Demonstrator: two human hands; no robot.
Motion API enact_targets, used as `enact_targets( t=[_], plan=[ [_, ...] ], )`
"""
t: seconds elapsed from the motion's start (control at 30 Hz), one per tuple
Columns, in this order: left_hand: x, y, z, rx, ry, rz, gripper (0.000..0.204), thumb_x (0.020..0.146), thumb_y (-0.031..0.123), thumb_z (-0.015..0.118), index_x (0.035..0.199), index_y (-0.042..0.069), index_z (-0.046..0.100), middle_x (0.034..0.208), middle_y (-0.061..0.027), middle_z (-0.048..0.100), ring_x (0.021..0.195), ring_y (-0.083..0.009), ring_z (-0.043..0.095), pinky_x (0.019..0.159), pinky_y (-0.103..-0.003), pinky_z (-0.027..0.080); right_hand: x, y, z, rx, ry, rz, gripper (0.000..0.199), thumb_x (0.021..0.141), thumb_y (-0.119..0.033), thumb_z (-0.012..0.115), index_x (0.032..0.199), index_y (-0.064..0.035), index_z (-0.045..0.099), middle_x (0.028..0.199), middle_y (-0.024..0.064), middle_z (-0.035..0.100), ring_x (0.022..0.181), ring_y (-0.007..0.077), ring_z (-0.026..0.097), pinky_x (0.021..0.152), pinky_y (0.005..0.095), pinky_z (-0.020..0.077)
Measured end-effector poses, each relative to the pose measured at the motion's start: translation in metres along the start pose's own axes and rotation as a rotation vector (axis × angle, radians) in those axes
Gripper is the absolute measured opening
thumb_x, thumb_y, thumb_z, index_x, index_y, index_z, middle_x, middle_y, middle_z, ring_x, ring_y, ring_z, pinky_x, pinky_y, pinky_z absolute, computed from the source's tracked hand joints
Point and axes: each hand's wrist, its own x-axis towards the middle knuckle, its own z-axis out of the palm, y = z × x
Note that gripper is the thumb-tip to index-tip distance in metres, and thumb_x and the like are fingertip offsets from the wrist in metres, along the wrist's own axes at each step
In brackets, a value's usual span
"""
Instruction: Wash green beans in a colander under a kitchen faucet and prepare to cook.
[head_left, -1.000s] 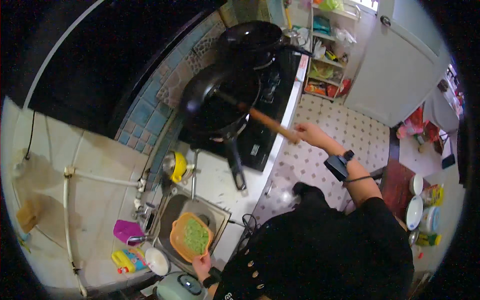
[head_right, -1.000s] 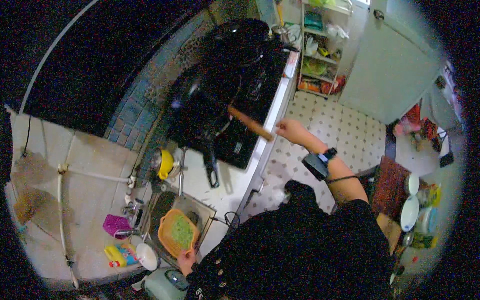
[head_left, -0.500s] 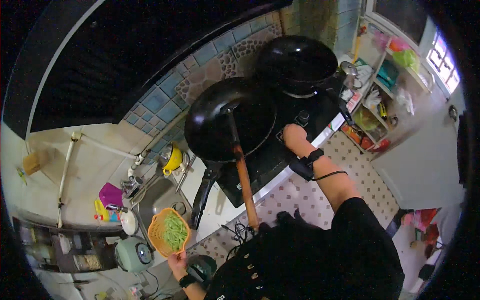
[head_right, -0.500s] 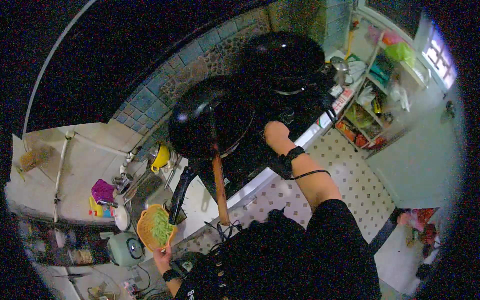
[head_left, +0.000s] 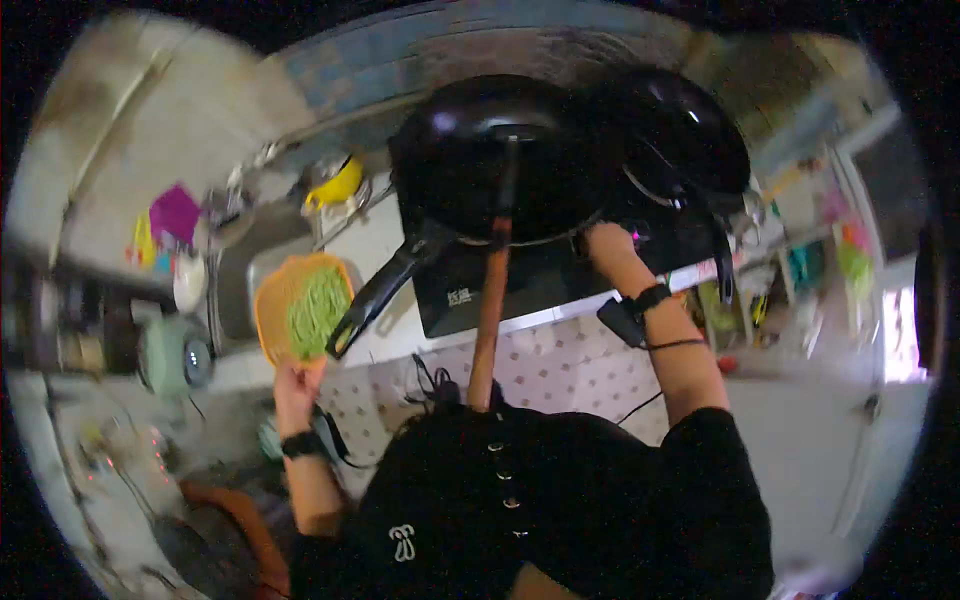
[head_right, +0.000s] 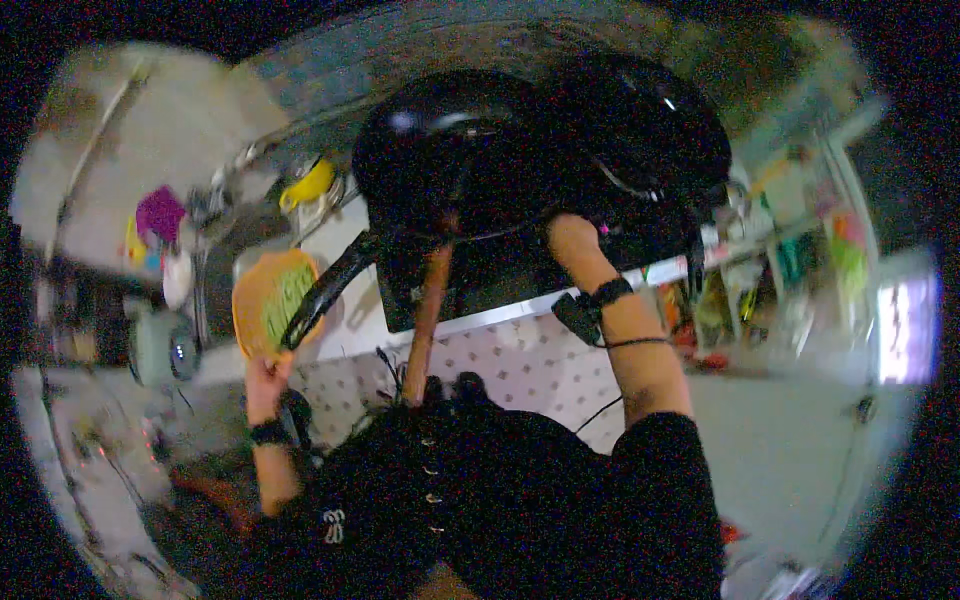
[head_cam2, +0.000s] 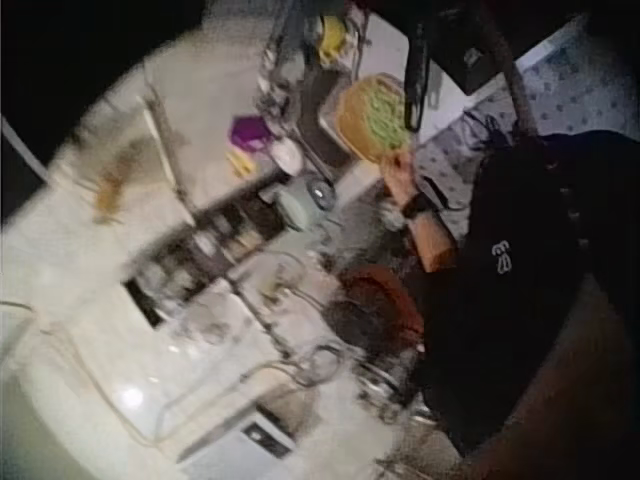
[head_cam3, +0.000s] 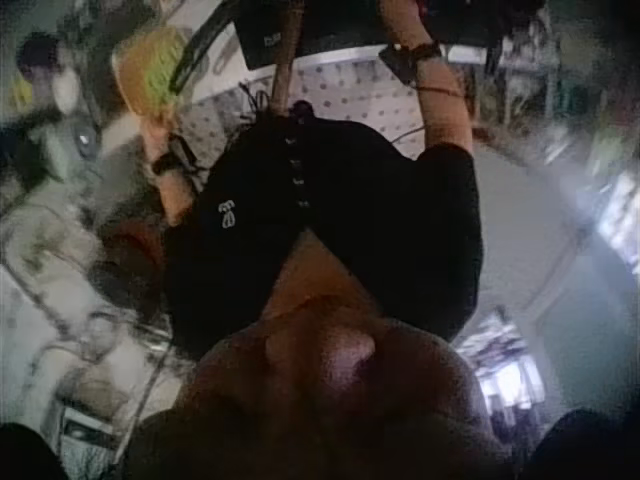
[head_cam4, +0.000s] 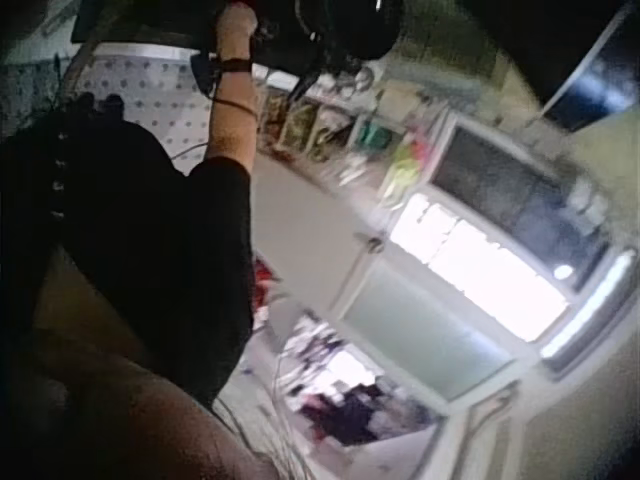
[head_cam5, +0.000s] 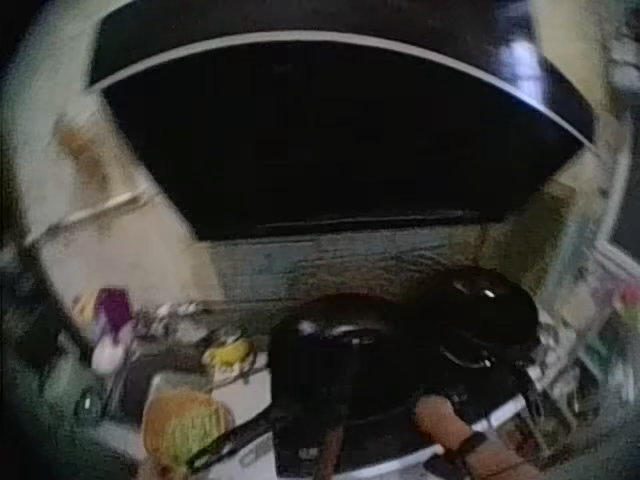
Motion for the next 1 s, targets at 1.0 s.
enact_targets(
  t=[1.0],
  plan=[
    [0.051, -0.033, 0.006, -0.321, -0.296, 0.270, 0.032, 0.076, -0.004, 0.056, 0.108, -0.001, 0.053, 0.106, -0.0092, 0.058, 0.095, -0.0203, 0.058, 0.079, -0.032, 0.051, 0.010, 0.062, 0.034, -0.111, 0.039, 0.007, 0.022, 0.080, -0.019, 0.050, 0.088, -0.0043, 0.064, 0.092, 0.0172, 0.063, 0.080, 0.0325, 0.063, 0.067, 0.0417, 0.0514]
  ],
)
